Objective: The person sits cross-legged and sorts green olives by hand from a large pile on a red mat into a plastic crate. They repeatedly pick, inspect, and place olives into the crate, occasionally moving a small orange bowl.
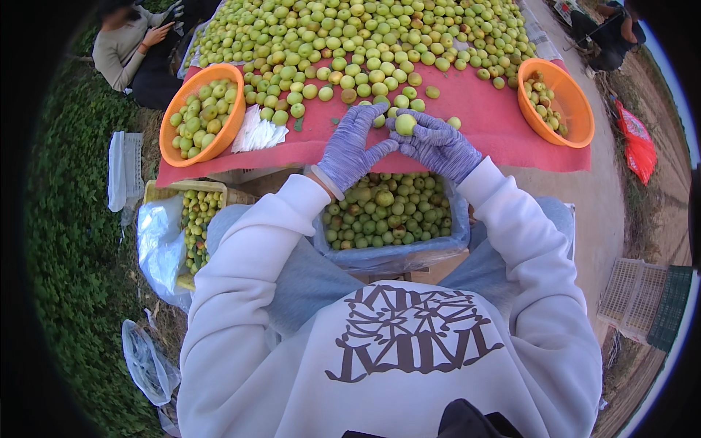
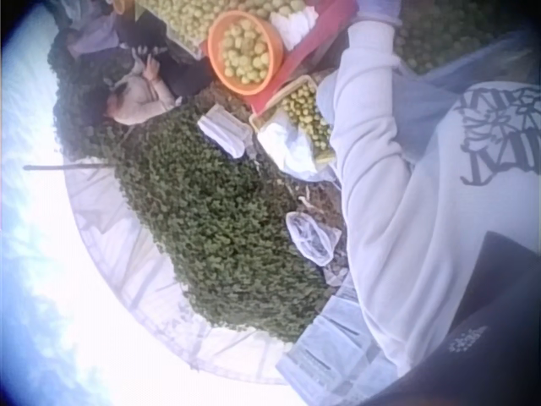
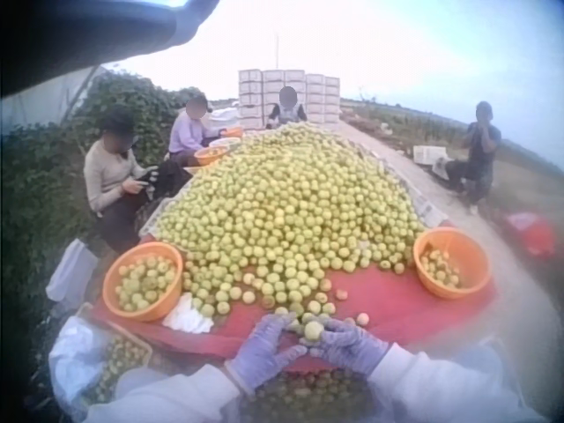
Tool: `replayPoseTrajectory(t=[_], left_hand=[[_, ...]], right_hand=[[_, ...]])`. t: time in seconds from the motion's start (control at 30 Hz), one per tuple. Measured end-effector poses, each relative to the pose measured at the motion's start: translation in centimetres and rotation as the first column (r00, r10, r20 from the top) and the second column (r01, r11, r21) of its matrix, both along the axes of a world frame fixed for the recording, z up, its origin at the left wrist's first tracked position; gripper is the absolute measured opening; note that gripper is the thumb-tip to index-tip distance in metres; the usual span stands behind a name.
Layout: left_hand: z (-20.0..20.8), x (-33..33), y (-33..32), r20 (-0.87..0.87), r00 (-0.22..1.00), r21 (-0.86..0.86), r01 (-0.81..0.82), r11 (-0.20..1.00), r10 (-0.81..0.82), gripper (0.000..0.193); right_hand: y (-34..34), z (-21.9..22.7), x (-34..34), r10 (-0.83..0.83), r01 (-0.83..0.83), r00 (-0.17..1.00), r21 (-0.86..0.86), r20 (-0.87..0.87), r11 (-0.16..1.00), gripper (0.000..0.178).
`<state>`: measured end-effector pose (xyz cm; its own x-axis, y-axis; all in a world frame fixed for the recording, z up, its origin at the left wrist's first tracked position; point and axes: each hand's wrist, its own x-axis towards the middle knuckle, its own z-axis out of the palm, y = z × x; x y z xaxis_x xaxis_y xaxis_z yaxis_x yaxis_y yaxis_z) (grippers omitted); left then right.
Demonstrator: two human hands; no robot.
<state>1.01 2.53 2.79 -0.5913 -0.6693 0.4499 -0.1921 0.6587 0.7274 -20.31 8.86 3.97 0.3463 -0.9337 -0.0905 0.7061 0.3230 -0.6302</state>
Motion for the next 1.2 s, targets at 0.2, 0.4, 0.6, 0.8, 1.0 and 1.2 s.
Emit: replayPoseTrajectory(t=[0.2,0.4,0.6,0.8,1.0,1.2], left_hand=[[1.1,0.7,-0.7,0.395,0.917,-0.181,0.134,0.974,-0.053,0.043],[4.5,12.4,-11.0,0.236,0.621,-0.532,-0.561,0.635,0.747,0.033],[2.6,21.4,-14.3,0.631,0.044,-0.46,-0.783,0.418,0.775,0.048],[2.2,17.1,-13.6,0.246,0.483,-0.537,-0.654,0.533,0.841,0.052],[-1.5,8.2,-8.3,0.268,0.899,-0.254,-0.279,0.926,0.345,0.057],[-3.6,5.0,-4.8,0.626,0.748,-0.276,-0.05,0.96,0.219,0.066]], right_hand=[[0.3,-1.2,3.1,0.066,-0.005,0.944,0.183,-0.323,0.983,0.045],[-1.2,-3.1,-3.3,-0.265,0.26,-0.498,-0.433,-0.826,0.863,0.051],[-2.9,-5.4,0.5,-0.257,0.03,-0.65,-0.362,-0.715,0.932,0.071],[-5.7,-4.6,5.2,-0.296,-0.013,-0.602,-0.361,-0.742,0.932,0.069],[-2.8,-5.6,6.6,-0.532,-0.309,-0.566,-0.436,-0.63,0.845,0.054],[1.8,-7.8,4.3,-0.723,-0.476,-0.384,-0.548,-0.574,0.688,0.039]])
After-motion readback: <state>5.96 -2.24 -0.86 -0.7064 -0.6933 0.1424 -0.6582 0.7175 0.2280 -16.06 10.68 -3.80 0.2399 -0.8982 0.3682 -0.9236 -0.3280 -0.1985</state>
